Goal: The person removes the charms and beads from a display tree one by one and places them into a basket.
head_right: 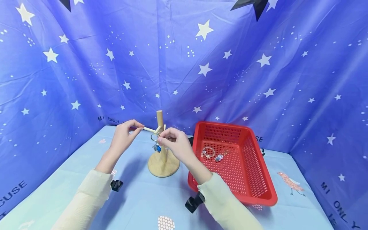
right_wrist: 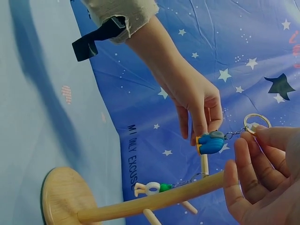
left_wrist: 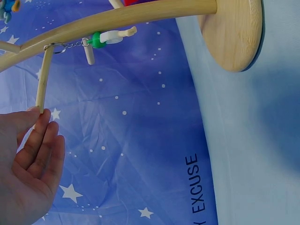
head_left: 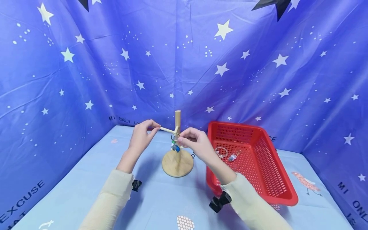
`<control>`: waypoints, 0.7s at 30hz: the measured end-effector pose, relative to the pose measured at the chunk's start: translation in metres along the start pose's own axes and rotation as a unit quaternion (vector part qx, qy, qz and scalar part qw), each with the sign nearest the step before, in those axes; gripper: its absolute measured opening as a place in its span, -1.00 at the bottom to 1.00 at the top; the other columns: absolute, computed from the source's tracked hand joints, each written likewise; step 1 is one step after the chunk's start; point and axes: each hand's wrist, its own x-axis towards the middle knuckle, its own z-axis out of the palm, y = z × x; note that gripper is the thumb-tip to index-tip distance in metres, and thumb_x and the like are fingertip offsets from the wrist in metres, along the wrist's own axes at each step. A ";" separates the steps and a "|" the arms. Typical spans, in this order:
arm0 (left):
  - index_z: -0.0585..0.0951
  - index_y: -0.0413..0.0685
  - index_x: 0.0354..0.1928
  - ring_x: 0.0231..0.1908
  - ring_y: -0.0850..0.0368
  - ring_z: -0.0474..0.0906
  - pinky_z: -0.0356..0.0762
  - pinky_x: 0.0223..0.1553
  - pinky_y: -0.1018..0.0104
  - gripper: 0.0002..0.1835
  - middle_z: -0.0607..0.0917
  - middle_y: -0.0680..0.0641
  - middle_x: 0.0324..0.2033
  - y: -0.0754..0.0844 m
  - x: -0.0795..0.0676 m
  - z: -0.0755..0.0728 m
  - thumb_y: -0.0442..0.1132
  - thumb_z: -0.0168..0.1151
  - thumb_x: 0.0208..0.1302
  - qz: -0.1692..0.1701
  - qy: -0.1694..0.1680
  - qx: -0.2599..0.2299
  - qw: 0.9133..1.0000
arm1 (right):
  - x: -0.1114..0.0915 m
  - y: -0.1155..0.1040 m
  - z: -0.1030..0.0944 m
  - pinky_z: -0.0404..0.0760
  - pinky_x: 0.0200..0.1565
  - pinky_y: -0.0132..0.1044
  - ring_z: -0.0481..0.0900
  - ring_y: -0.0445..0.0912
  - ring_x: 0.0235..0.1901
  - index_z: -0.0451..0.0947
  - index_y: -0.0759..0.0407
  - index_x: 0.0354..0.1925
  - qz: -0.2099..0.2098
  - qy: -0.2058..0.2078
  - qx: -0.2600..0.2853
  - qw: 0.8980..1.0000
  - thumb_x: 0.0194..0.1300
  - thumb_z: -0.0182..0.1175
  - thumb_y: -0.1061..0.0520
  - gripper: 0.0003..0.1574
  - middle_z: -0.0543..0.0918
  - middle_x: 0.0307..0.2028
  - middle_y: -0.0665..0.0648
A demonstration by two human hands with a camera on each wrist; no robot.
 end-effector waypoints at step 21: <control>0.71 -0.08 -0.22 -0.15 -0.07 0.72 0.69 -0.02 0.02 -0.93 0.79 -0.11 -0.22 -0.001 -0.001 0.000 -0.26 0.29 0.35 -0.006 -0.002 -0.010 1.000 | -0.013 0.003 -0.032 0.73 -0.14 -0.32 0.72 -0.24 -0.33 0.57 0.45 -0.13 -0.003 0.043 -0.001 0.999 0.34 0.25 0.28 -0.79 0.77 -0.29 0.06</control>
